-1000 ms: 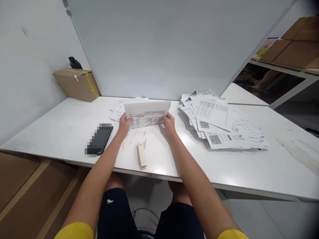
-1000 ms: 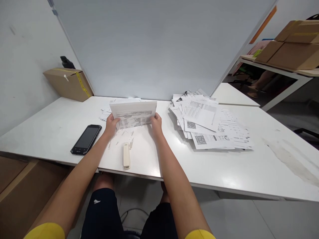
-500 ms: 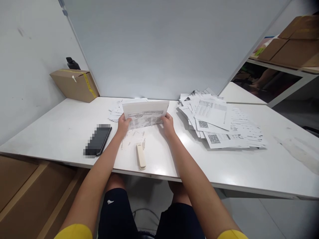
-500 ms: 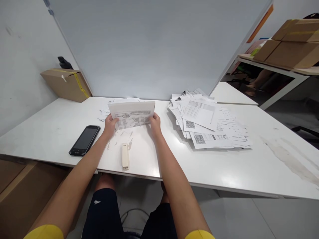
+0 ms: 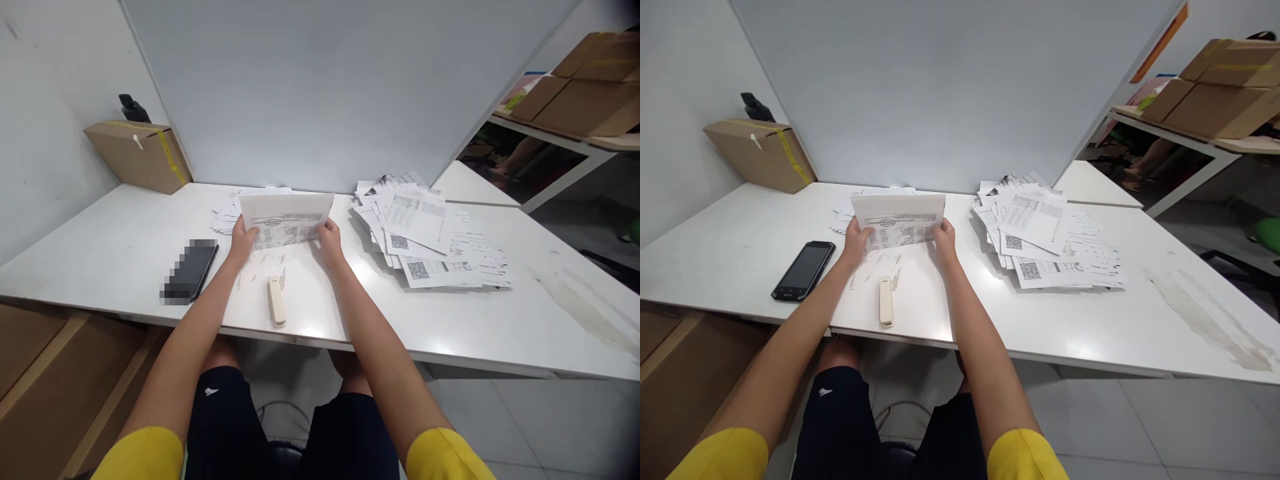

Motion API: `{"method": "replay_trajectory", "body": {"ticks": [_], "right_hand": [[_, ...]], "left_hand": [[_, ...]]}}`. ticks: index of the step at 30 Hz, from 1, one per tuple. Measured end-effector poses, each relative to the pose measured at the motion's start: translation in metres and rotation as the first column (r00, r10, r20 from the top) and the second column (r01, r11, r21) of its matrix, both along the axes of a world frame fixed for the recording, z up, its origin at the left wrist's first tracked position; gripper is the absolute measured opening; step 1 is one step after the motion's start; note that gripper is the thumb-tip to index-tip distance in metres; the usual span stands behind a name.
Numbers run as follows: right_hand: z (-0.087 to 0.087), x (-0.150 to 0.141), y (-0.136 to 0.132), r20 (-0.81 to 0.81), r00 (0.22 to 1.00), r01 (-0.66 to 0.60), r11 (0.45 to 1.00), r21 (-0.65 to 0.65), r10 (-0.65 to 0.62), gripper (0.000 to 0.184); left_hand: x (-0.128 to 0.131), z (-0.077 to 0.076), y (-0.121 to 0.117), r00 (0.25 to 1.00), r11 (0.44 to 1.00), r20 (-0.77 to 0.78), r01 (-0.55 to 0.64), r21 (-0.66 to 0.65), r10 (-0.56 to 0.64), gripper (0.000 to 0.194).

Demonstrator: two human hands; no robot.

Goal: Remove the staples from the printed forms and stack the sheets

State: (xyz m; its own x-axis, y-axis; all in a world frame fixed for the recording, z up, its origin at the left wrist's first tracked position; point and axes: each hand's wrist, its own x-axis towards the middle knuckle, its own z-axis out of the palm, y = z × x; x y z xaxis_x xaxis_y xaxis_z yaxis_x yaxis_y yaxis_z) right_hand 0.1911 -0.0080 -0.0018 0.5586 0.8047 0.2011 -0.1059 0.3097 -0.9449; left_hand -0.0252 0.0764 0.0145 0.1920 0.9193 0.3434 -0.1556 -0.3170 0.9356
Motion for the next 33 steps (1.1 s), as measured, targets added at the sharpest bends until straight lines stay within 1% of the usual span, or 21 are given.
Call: {"method": "replay_trajectory", "body": {"ticks": [5, 9, 13, 20, 22, 24, 26, 28, 29, 30, 31, 32, 33], "right_hand": [[0.003, 0.000, -0.002, 0.017, 1.000, -0.004, 1.000, -0.015, 0.004, 0.020], [0.003, 0.000, -0.002, 0.021, 1.000, 0.004, 1.000, -0.030, -0.004, 0.018], [0.003, 0.001, -0.001, 0.024, 1.000, -0.001, 1.000, -0.018, 0.001, 0.018], [-0.005, 0.003, 0.004, 0.051, 0.998, -0.029, 1.000, -0.005, 0.030, 0.019], [-0.005, 0.006, 0.007, 0.071, 0.997, -0.029, 0.999, -0.025, 0.031, 0.019], [0.000, 0.011, 0.009, 0.111, 0.994, 0.010, 0.997, -0.075, -0.001, 0.016], [0.009, 0.015, 0.003, 0.148, 0.987, 0.079, 0.990, -0.118, -0.061, 0.011], [0.021, 0.015, -0.019, 0.132, 0.985, 0.128, 0.986, -0.105, -0.114, 0.011], [0.026, 0.013, -0.037, 0.095, 0.987, 0.134, 0.988, -0.081, -0.126, 0.013], [0.030, 0.009, -0.062, 0.045, 0.992, 0.122, 0.991, -0.053, -0.120, 0.016], [0.031, 0.004, -0.092, -0.010, 0.995, 0.096, 0.994, -0.043, -0.096, 0.020], [0.030, -0.003, -0.126, -0.050, 0.998, 0.038, 0.998, -0.057, -0.041, 0.025], [0.027, -0.010, -0.163, -0.083, 0.996, -0.025, 0.995, -0.097, 0.017, 0.028]], "left_hand": [[0.001, -0.003, 0.001, 1.000, 1.000, 0.016, 0.008, 0.022, -0.008, 0.043], [0.000, -0.002, 0.001, 1.000, 1.000, 0.014, 0.007, 0.021, -0.008, 0.043], [0.000, -0.001, 0.001, 1.000, 1.000, 0.003, 0.002, 0.009, -0.002, 0.043], [-0.001, -0.003, 0.003, 1.000, 1.000, 0.003, 0.012, 0.023, -0.012, 0.044], [-0.001, -0.004, 0.006, 1.000, 0.999, 0.003, 0.017, 0.030, -0.017, 0.043], [-0.002, -0.004, 0.009, 0.999, 0.999, 0.031, -0.019, 0.033, 0.018, 0.037], [-0.003, -0.002, 0.007, 0.992, 0.994, 0.078, -0.102, 0.026, 0.100, 0.030], [-0.005, 0.001, -0.001, 0.982, 0.986, 0.098, -0.164, 0.018, 0.161, 0.024], [-0.006, 0.002, -0.009, 0.981, 0.985, 0.094, -0.173, 0.022, 0.170, 0.022], [-0.008, 0.004, -0.020, 0.982, 0.985, 0.081, -0.172, 0.029, 0.169, 0.020], [-0.011, 0.004, -0.033, 0.986, 0.986, 0.061, -0.160, 0.041, 0.158, 0.020], [-0.015, 0.005, -0.048, 0.991, 0.989, 0.030, -0.135, 0.060, 0.133, 0.020], [-0.019, 0.005, -0.066, 0.995, 0.992, -0.010, -0.096, 0.085, 0.098, 0.021]]}}
